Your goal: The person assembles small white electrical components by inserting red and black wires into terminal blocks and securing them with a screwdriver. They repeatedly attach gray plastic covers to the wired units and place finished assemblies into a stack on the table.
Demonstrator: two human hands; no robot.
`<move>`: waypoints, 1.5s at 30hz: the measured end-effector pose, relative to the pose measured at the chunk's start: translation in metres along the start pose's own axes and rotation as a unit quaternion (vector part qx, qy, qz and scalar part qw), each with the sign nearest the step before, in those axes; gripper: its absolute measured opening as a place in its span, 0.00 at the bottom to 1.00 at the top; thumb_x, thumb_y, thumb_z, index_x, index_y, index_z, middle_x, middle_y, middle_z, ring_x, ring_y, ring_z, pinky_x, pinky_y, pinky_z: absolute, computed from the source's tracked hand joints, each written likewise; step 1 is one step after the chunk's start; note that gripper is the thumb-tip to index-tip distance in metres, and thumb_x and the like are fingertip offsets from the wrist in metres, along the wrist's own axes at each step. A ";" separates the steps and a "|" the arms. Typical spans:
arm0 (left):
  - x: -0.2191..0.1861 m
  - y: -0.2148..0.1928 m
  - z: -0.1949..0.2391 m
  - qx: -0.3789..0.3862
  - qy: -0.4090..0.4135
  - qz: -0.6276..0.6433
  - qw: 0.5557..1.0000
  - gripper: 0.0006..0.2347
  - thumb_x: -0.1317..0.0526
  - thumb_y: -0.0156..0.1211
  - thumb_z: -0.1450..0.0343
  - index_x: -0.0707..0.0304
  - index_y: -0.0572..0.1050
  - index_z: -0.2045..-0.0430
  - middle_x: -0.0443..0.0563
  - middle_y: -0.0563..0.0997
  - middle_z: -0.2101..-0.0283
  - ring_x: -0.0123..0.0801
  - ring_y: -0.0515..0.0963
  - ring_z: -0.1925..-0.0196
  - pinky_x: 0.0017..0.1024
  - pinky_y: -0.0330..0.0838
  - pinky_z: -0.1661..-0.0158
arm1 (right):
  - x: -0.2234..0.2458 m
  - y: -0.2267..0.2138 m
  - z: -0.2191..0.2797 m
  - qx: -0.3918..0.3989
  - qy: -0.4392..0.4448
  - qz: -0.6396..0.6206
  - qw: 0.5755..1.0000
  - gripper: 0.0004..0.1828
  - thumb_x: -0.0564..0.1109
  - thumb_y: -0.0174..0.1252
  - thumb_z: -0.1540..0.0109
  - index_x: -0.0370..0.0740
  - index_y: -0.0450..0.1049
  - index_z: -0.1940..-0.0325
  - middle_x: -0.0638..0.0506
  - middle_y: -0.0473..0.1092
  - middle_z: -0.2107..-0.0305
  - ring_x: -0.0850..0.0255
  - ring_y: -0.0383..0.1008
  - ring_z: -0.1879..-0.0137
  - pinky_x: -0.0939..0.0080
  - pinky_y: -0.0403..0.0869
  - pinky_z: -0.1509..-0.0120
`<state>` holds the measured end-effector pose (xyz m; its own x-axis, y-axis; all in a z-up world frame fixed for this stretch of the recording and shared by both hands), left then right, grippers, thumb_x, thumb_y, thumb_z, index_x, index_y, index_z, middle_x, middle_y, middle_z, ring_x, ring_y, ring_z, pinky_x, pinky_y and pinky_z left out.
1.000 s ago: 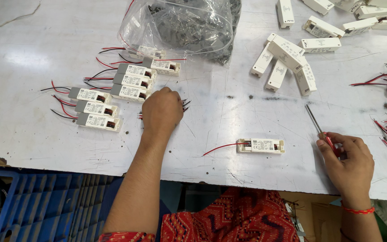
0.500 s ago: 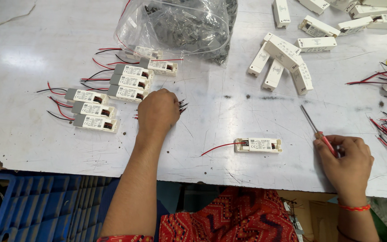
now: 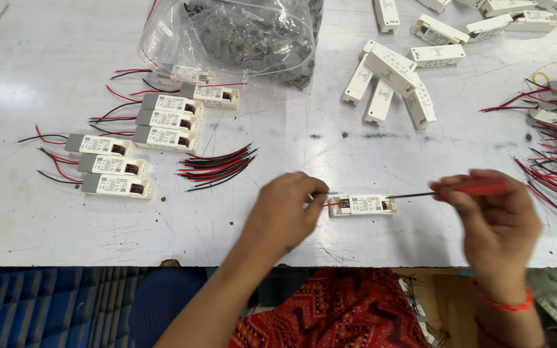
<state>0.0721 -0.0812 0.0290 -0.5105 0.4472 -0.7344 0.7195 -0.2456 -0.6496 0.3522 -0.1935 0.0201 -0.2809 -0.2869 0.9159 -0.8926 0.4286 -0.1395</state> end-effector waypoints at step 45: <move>-0.011 0.031 0.008 0.032 0.117 -0.178 0.977 0.02 0.71 0.60 0.40 0.66 0.79 0.81 0.55 0.79 0.72 0.43 0.79 0.65 0.40 0.75 0.63 | 0.032 0.084 -0.010 0.139 -0.186 0.180 0.956 0.32 0.24 0.54 0.35 0.34 0.53 0.30 0.38 0.73 0.55 0.53 0.82 0.49 0.58 0.83 0.46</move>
<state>0.0963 -0.1004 0.0148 -0.5957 0.6964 -0.4002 0.4817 -0.0889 -0.8718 0.2717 -0.1577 0.0414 -0.6466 -0.4718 0.5994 -0.7597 0.3270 -0.5621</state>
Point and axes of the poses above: each hand's wrist, its own z-axis away from the middle knuckle, its own y-axis out of the palm, x = y × z, the point moved 1 cm from there along -z, towards the middle knuckle
